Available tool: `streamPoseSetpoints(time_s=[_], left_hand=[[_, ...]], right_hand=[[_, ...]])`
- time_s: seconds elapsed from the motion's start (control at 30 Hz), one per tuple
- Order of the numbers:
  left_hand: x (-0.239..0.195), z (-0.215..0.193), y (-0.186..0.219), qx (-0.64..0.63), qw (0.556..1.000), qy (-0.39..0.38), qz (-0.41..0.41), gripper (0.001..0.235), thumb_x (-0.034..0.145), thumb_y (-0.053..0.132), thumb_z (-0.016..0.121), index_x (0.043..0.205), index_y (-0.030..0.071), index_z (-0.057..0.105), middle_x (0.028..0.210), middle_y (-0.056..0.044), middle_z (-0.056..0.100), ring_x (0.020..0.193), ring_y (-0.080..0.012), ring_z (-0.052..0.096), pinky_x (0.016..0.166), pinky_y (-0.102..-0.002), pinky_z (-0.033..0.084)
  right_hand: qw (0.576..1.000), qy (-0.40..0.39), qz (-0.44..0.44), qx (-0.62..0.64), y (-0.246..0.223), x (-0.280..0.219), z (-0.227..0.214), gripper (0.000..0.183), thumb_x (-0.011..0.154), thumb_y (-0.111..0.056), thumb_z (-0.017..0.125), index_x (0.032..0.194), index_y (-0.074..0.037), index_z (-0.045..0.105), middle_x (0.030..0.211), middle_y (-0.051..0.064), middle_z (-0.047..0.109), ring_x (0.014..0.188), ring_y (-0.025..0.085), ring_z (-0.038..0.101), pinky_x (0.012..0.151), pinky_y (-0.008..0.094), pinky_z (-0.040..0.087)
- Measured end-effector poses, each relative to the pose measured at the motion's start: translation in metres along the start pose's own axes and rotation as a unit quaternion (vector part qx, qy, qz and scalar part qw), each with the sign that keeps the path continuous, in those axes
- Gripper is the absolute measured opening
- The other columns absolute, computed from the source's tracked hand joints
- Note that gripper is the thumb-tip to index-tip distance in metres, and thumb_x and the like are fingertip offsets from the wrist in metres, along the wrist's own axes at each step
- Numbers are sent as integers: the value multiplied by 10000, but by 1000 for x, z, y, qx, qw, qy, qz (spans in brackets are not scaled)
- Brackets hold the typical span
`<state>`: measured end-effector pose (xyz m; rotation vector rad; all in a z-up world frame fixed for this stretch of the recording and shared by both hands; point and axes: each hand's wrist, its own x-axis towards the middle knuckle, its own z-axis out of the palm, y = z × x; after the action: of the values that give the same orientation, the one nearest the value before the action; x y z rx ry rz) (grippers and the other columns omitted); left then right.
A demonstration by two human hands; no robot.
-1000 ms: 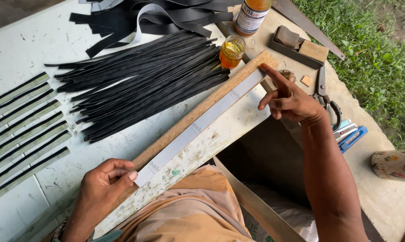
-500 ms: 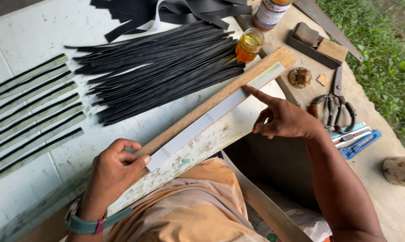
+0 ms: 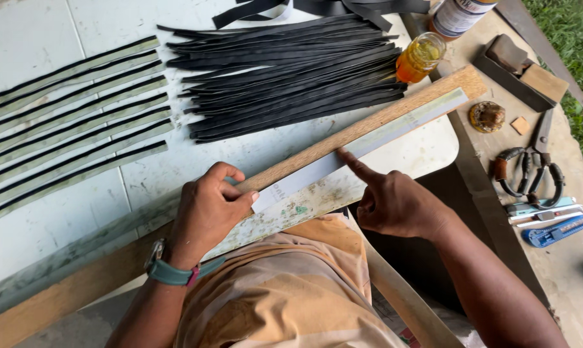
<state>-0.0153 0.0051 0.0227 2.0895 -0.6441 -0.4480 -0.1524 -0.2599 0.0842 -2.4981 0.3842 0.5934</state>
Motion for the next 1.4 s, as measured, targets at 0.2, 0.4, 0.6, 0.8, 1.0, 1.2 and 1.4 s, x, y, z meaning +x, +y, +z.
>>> streamPoseSetpoints(time_s=[0.2, 0.4, 0.6, 0.8, 1.0, 1.2, 1.4], left_hand=[[-2, 1, -3, -10, 1000, 8, 21, 317, 828, 172, 816, 1029, 24, 621, 739, -125, 778, 645, -216, 780, 567, -328, 569], [-9, -5, -11, -7, 998, 20, 51, 300, 863, 158, 796, 1068, 22, 624, 795, -149, 779, 675, -239, 767, 585, -342, 571], [-22, -17, -23, -20, 998, 36, 53, 294, 885, 154, 779, 1101, 24, 628, 853, -151, 787, 728, -230, 787, 620, -333, 599], [-33, -3, -25, -6, 998, 41, 56, 346, 839, 210, 837, 1062, 33, 640, 857, -117, 791, 705, -209, 779, 595, -339, 595], [-37, 26, -17, 107, 974, 135, 148, 366, 811, 231, 853, 1063, 35, 676, 1087, -114, 690, 913, -284, 688, 846, -419, 543], [-38, 25, -16, 114, 980, 103, 126, 269, 853, 223, 809, 1027, 32, 734, 1195, -86, 666, 970, -317, 660, 855, -428, 526], [-36, 23, -18, 80, 982, 92, 144, 210, 845, 194, 796, 980, 43, 741, 1145, -82, 694, 977, -318, 670, 854, -417, 533]], right_hand=[[994, -34, -17, -105, -26, 5, 32, 1018, 801, -160, 608, 1680, -183, 97, 522, 188, 648, 446, 340, 641, 545, 453, 551], [979, -23, -88, -183, -47, 12, 74, 1013, 809, -188, 597, 1666, -79, 69, 472, 155, 611, 396, 325, 589, 466, 462, 508], [962, -32, -129, -238, -79, 10, 82, 938, 859, -172, 540, 1657, -106, 50, 458, 91, 600, 356, 256, 550, 409, 434, 493], [973, 2, -66, -221, -63, 10, 78, 871, 872, -228, 519, 1669, -253, 170, 445, 65, 608, 340, 232, 552, 406, 419, 502], [951, 95, -95, -278, -53, 11, 73, 810, 872, -242, 540, 1637, -173, 284, 493, 101, 631, 390, 280, 591, 406, 442, 494], [895, 197, -180, -357, -33, 9, 74, 725, 875, -120, 512, 1593, -84, 415, 567, 69, 637, 429, 256, 589, 440, 443, 497], [918, 220, -44, -327, -15, 10, 65, 664, 883, -166, 557, 1544, -175, 493, 758, 90, 713, 617, 296, 669, 596, 464, 558]])
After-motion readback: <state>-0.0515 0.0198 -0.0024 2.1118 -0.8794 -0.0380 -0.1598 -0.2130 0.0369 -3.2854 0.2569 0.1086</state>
